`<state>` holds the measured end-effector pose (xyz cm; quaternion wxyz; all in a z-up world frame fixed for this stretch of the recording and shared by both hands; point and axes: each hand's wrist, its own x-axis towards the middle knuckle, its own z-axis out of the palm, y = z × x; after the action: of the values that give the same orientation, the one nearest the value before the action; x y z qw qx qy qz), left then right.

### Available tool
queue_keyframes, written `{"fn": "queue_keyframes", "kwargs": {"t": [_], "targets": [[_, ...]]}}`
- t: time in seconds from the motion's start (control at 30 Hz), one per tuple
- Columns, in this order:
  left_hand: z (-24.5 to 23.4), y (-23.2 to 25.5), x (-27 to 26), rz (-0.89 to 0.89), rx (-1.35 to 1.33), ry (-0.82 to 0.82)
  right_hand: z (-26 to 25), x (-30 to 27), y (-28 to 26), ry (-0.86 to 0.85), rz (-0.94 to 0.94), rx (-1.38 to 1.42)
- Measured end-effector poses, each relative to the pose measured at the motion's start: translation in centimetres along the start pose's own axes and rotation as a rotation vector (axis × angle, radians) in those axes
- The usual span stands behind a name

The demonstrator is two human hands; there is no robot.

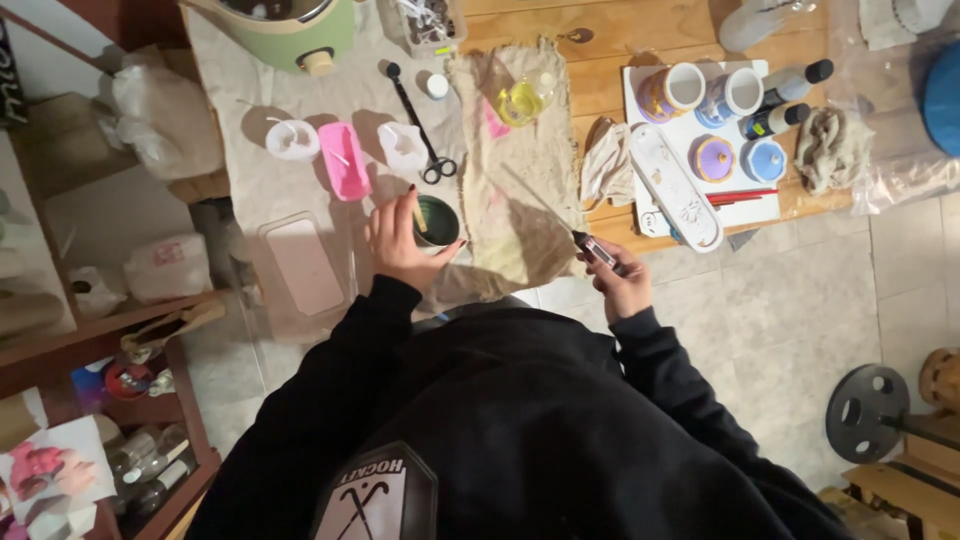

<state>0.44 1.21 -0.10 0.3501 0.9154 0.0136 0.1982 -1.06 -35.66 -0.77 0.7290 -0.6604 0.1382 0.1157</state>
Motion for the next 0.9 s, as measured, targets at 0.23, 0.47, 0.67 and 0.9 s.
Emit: {"fn": "queue_keyframes", "kwargs": {"t": [0.23,0.47,0.67,0.9], "targets": [[0.0,-1.2,0.2,0.027,0.0,-0.027,2.5,5.6,6.7,0.168,-0.245,-0.357],[-0.8,1.8,2.3,0.081,-0.153,-0.066,3.9,4.3,2.9,0.328,-0.502,-1.024],[3.6,3.9,3.9,0.23,-0.307,-0.245,0.2,2.7,0.6,0.408,-0.477,-0.84],[8.2,3.9,4.4,0.293,-0.367,-0.38,3.1,3.7,-4.9,0.314,-0.511,-0.831]]}}
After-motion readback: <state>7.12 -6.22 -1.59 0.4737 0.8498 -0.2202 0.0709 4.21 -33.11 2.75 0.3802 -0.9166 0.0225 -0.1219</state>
